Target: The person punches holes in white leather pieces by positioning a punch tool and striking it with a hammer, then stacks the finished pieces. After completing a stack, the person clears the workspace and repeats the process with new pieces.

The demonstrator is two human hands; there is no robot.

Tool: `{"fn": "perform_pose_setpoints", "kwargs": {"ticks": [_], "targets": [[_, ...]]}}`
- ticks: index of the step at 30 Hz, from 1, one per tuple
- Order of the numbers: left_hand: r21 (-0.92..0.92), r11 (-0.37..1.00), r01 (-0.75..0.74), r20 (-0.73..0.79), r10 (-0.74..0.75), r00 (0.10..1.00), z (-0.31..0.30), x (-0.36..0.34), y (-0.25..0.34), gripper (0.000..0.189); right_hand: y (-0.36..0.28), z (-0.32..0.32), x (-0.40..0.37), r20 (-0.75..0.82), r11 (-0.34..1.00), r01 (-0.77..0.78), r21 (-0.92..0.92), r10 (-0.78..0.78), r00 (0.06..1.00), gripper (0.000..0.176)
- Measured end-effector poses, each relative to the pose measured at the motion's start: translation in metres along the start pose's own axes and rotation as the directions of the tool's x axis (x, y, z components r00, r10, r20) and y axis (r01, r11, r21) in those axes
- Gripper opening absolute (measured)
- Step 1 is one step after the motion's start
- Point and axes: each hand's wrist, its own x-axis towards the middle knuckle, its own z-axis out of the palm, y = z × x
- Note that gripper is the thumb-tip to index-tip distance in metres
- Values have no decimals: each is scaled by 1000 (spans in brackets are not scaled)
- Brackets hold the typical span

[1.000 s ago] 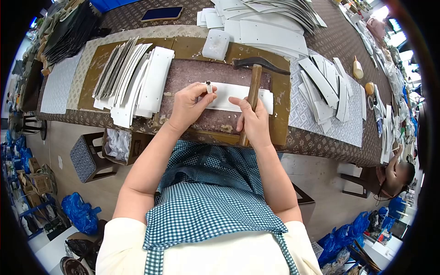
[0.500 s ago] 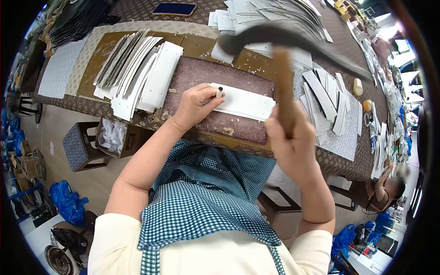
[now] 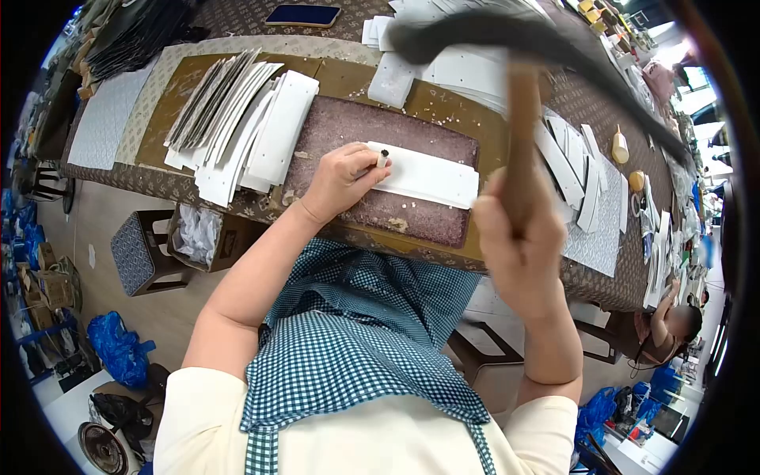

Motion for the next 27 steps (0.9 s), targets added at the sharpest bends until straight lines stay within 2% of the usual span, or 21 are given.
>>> {"fn": "perform_pose_setpoints", "kwargs": {"ticks": [1, 3, 4, 6, 7, 9, 10, 13, 16, 17, 20, 24, 27], "targets": [[-9, 1000, 9, 4, -9, 1000, 0, -1, 0, 14, 24, 8, -4, 206, 980, -90, -180, 127, 970, 21], [-4, 1000, 11, 14, -11, 1000, -1, -4, 1, 14, 44, 10, -13, 316, 929, -319, -188, 365, 876, 22], [1, 1000, 9, 8, -9, 1000, -2, -1, 2, 14, 52, 6, -19, 267, 943, -282, -179, 322, 908, 21], [-28, 995, 91, 78, -88, 993, -4, -2, 5, 14, 67, 10, -31, 158, 924, -341, -174, 368, 916, 20], [-42, 995, 94, 95, -90, 991, -6, 1, 4, 15, 79, 15, -38, 129, 877, -479, 27, 472, 872, 17], [-71, 993, 92, 151, -80, 985, -10, 1, 7, 18, 94, 30, -44, 46, 762, -544, 352, 566, 823, 18], [-103, 989, 107, 145, -92, 985, -10, 0, 7, 18, 106, 42, -48, -58, 778, -474, 412, 542, 839, 19], [-165, 977, 133, 138, -110, 984, -9, -1, 4, 19, 127, 73, -52, -186, 711, -428, 557, 609, 771, 21], [-190, 935, 300, 134, -278, 951, -3, 2, 1, 19, 127, 88, -54, -294, 703, -358, 614, 625, 723, 23], [-278, 898, 342, 82, -333, 939, 1, 5, 2, 13, 127, 88, -55, -292, 709, -363, 605, 621, 727, 23], [-296, 851, 433, 7, -452, 892, 3, 15, 5, 16, 128, 88, -57, -286, 727, -376, 575, 609, 740, 24], [-388, 811, 438, 26, -466, 885, 19, 28, 7, 18, 129, 88, -58, -293, 735, -370, 568, 601, 743, 25], [-399, 826, 398, 79, -402, 912, 44, 40, 31, 16, 129, 89, -58, -299, 719, -363, 592, 615, 730, 25]]}}
